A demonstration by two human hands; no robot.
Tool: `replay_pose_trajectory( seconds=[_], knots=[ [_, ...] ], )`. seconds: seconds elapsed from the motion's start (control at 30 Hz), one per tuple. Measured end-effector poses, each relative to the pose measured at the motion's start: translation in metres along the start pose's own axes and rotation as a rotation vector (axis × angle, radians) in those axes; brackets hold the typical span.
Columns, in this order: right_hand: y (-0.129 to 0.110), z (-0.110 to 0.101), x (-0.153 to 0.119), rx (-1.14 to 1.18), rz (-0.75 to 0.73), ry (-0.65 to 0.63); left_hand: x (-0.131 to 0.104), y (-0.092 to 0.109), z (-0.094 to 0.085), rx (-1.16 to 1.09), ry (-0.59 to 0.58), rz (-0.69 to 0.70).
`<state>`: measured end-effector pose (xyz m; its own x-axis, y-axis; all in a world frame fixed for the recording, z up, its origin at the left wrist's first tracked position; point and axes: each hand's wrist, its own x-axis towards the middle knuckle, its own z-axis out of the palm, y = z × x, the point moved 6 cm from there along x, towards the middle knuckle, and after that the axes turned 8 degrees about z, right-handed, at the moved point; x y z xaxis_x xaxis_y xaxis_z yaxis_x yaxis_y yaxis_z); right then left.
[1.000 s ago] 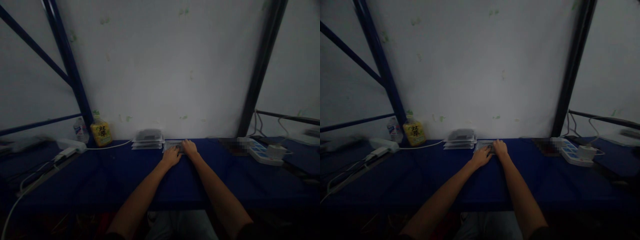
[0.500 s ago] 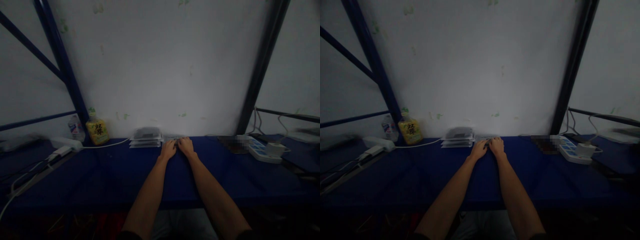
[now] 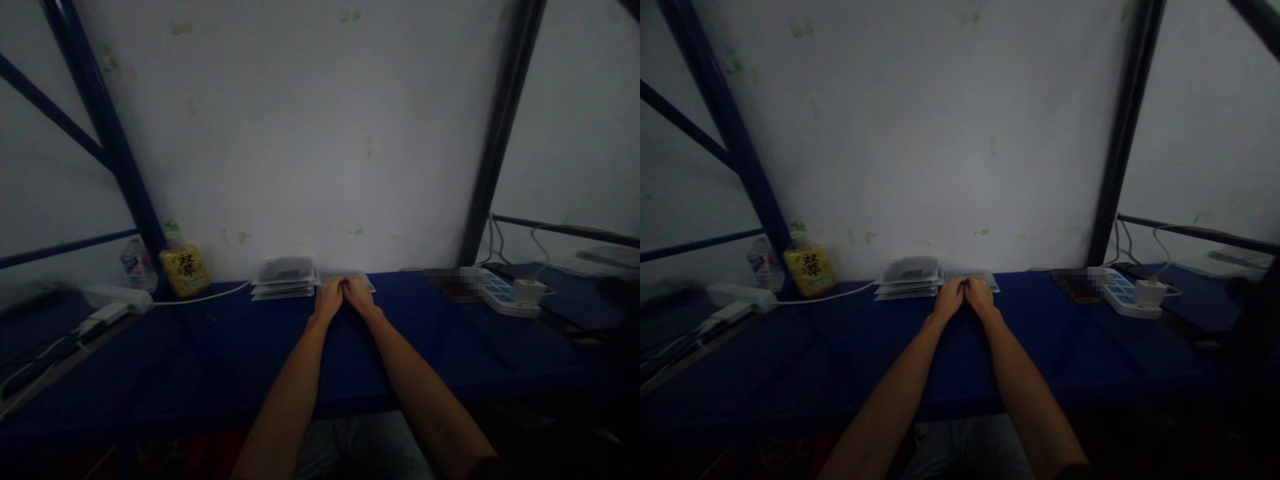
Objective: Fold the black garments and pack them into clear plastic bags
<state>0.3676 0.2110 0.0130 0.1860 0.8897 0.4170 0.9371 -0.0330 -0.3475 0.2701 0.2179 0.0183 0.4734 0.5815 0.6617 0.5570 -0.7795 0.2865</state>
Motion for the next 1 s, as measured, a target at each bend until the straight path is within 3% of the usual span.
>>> replay_pose_trajectory(
  seconds=[1.0],
  knots=[
    [0.0047,-0.0001,-0.0026,0.084,0.106,-0.043,0.0004,0.0040,-0.0054,0.011,0.011,-0.021]
  ],
)
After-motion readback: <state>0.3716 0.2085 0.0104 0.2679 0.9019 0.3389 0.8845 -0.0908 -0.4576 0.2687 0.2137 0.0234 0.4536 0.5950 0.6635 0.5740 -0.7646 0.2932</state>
